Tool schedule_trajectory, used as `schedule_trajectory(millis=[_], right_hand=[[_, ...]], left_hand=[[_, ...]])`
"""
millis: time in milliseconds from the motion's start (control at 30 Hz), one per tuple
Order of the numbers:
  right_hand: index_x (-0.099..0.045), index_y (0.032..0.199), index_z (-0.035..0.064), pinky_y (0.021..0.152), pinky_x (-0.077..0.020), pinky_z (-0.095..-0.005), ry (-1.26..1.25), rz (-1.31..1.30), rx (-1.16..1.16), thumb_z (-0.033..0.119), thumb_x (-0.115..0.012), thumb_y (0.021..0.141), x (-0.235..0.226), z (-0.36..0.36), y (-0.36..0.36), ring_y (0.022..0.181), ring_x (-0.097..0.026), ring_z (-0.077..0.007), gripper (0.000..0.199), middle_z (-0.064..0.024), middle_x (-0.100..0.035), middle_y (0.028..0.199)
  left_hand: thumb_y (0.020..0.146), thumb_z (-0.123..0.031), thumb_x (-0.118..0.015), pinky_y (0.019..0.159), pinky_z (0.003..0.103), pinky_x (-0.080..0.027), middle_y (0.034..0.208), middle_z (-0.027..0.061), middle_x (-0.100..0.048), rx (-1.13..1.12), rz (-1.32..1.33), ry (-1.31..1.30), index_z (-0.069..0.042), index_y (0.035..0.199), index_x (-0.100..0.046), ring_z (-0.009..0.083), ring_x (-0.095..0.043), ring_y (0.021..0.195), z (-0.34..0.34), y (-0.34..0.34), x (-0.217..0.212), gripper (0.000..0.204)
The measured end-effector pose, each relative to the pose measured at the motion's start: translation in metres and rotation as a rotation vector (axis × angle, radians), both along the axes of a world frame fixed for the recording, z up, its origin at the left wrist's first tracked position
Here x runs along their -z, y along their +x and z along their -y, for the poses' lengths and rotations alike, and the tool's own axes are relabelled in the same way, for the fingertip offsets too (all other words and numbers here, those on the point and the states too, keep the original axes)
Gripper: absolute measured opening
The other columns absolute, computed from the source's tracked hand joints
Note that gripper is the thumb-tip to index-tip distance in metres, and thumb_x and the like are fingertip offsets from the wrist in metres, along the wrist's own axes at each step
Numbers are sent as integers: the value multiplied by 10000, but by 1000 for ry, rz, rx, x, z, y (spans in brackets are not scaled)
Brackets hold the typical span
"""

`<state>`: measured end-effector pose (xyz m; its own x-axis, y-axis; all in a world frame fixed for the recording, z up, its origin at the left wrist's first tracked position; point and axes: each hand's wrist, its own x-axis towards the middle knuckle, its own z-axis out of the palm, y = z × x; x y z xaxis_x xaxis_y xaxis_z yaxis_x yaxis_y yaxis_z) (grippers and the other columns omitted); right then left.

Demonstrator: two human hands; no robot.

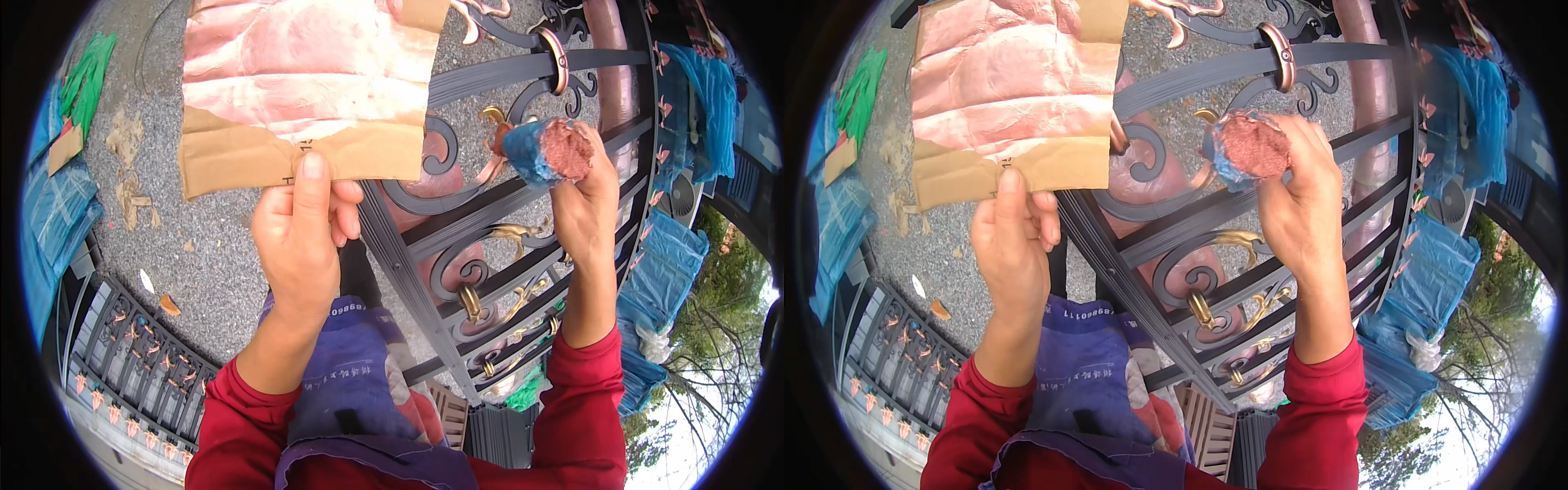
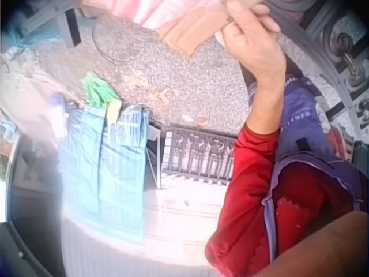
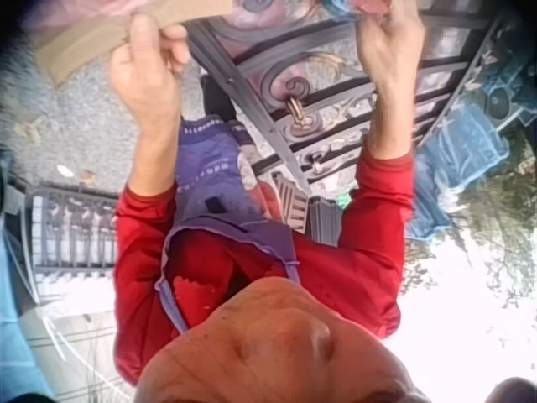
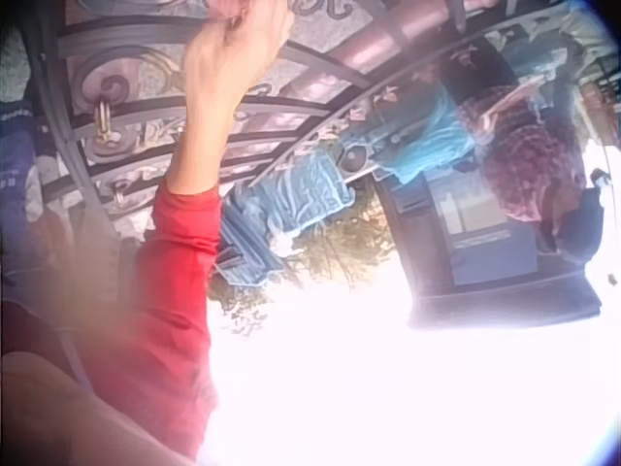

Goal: The person applies copper-colored paint to the ornate metalwork of a gate using a cloth. They hold a cardboard reference sample in the other hand and repeatedly rub the cloth over the gate's decorative elements. The person briefly walks away to dip the cloth in a paint container before returning to continue painting.

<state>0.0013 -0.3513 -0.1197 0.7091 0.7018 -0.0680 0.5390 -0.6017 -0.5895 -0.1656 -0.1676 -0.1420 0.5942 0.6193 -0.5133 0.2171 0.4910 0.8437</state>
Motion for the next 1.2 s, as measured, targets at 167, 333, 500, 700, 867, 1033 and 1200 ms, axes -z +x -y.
schedule_trajectory(millis=[167, 333, 500, 700, 867, 1033, 1200], right_hand=[[-606, 1006, 10, 762, -397, -386, -134, 210, 21, -98, -518, 667, 3, -2, 7, 817, -508, -328, 366, -132, -590, 884], [-607, 1010, 32, 757, -392, -386, -35, 205, -57, -90, -519, 677, 10, -15, 9, 832, -508, -326, 365, -123, -583, 865], [-611, 1024, 38, 789, -393, -370, 79, 214, 99, -96, -520, 677, 13, -7, 20, 865, -521, -319, 383, -119, -599, 896], [-614, 1008, 36, 776, -397, -379, -19, 274, 102, -83, -548, 686, 12, -10, 7, 842, -520, -312, 349, -116, -597, 893], [-606, 995, -11, 827, -442, -342, 147, -108, 235, -138, -477, 649, -28, 9, -23, 888, -567, -304, 391, -136, -602, 900], [-611, 1040, -8, 857, -450, -316, 191, -475, 408, -132, -461, 691, -59, 38, -89, 947, -596, -242, 400, -105, -627, 992], [-602, 1087, -9, 883, -459, -294, 384, -712, 536, -86, -498, 822, -91, 31, -158, 992, -600, -156, 294, -64, -662, 1022]], left_hand=[[989, -320, -472, 446, 176, -335, 592, 16, -551, -5, 25, -4, -26, 757, -592, 43, -466, 485, -1, 1, -1, 393], [989, -313, -472, 449, 181, -346, 627, 18, -566, -31, 41, -30, -27, 759, -589, 47, -471, 498, 1, 2, 0, 385], [990, -317, -466, 452, 185, -354, 653, 27, -574, -42, 24, -27, -30, 764, -579, 53, -475, 507, -3, 0, -3, 382], [991, -320, -463, 446, 193, -357, 668, 34, -573, -63, 40, -49, -31, 773, -567, 60, -475, 507, -12, -14, -13, 377], [988, -329, -472, 421, 193, -335, 666, 33, -561, -122, 0, -45, -39, 770, -546, 61, -464, 490, -34, -37, -18, 371], [983, -335, -482, 411, 199, -327, 653, 22, -543, -156, -23, -61, -52, 763, -520, 61, -451, 482, -63, -62, -60, 360], [975, -323, -497, 412, 203, -319, 678, 12, -537, -67, -68, -138, -78, 806, -498, 65, -449, 490, -81, -95, -88, 298]])
